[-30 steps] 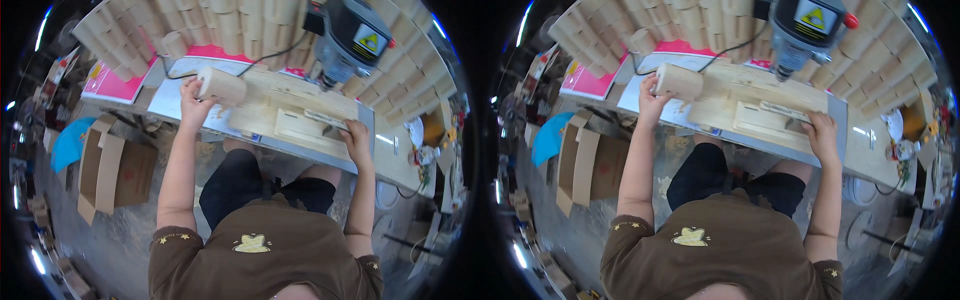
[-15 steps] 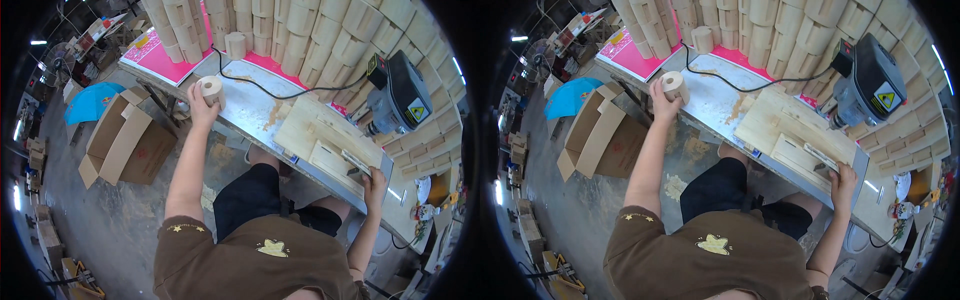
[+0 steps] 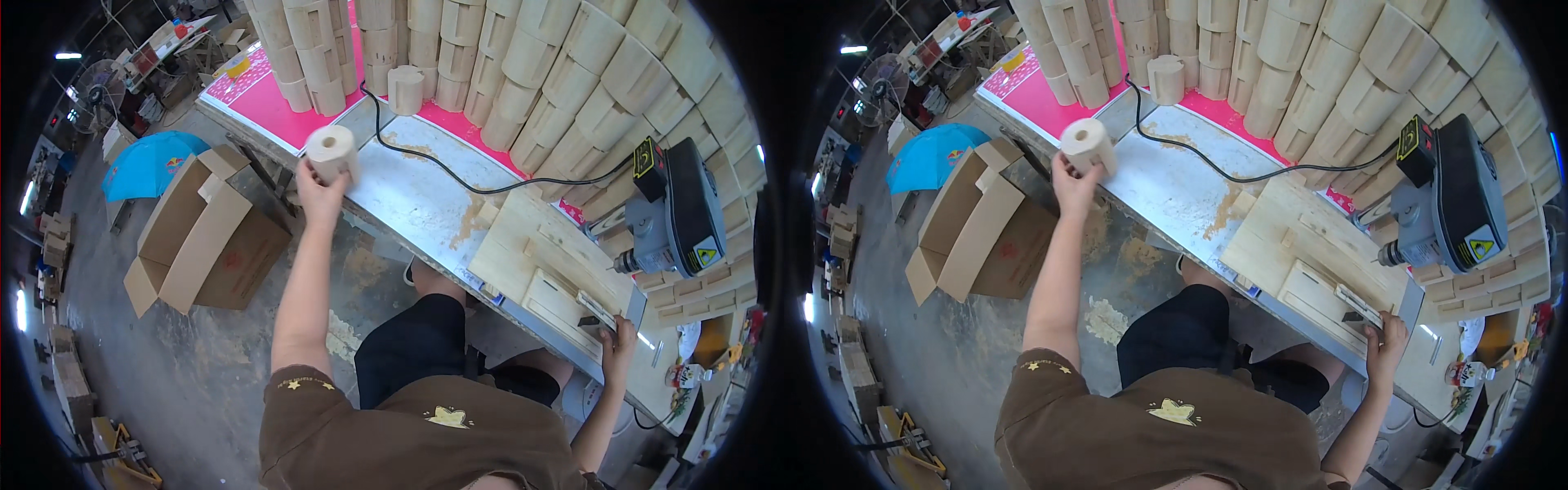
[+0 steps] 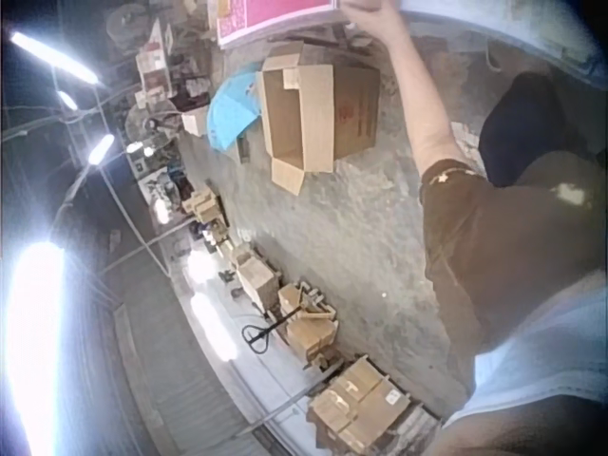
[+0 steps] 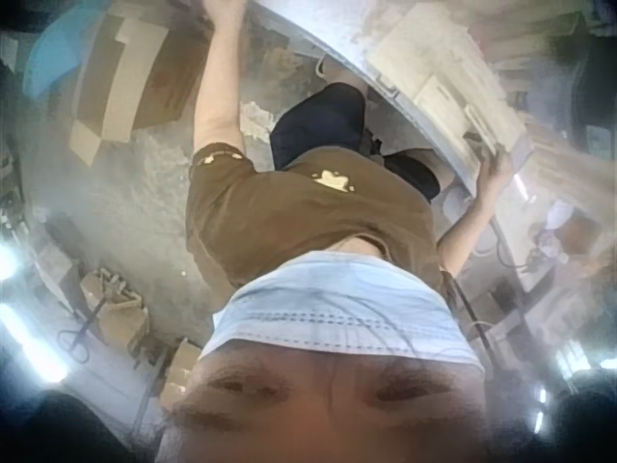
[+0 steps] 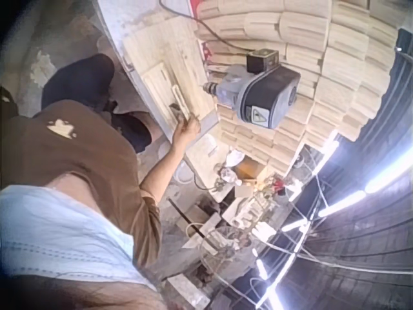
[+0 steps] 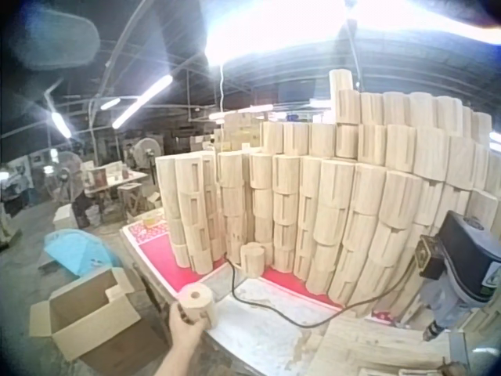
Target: Using a drill press to drill holes into cylindrical wooden blocks while measuring for accuracy.
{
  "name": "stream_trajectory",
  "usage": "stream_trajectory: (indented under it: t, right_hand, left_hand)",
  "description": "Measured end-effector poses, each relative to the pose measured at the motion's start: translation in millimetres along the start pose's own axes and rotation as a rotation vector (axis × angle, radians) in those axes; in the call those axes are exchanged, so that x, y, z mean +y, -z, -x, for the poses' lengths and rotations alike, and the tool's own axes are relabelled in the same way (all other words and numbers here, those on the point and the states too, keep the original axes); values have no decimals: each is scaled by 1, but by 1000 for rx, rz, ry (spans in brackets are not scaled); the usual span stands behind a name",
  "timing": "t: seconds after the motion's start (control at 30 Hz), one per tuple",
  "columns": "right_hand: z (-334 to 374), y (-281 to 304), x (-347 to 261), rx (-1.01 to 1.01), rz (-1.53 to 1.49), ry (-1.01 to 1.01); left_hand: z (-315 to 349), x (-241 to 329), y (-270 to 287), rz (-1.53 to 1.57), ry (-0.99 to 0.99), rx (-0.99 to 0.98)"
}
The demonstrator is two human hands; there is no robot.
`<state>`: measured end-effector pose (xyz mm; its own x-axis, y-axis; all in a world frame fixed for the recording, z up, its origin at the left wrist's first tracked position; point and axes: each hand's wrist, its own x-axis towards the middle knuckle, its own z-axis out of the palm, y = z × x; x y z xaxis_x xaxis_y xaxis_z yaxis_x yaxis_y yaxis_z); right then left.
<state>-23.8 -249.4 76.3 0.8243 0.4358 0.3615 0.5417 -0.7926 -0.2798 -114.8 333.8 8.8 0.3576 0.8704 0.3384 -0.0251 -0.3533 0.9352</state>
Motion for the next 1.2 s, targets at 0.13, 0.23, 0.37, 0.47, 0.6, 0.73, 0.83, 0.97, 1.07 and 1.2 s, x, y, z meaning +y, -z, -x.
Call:
stream_trajectory:
  t: [0.13,0.23,0.37,0.47,0.6,0.73,0.83,0.97,1.07,1.2]
  right_hand:
    - [-2,1,-9,8,44,-31]
    - [-2,2,-9,-12,53,-50]
    - [-3,1,-11,-24,36,-108]
    - [-4,1,-14,-17,36,-132]
    - [-6,1,-22,-22,49,-178]
    - [-4,2,-22,-18,62,-188]
    - [-5,0,-24,-11,47,-190]
    - [-5,2,-24,-2,48,-186]
    - [-8,-2,-25,11,56,-191]
    - [-8,-5,-23,16,84,-152]
  left_hand:
    - [-58,-6,14,-72,-44,103]
    - [-91,-18,12,-86,-15,171]
    - [-129,-43,7,-330,-9,226]
    - [-153,-56,-8,-286,40,229]
    - [-184,-75,-13,-289,76,238]
    - [-189,-80,-17,-448,-66,304]
    - [-190,-82,-16,-550,-73,307]
    - [-187,-80,-23,-440,-15,257]
    - [-193,-111,-17,-328,-21,254]
    - [-185,-106,-31,-373,-202,247]
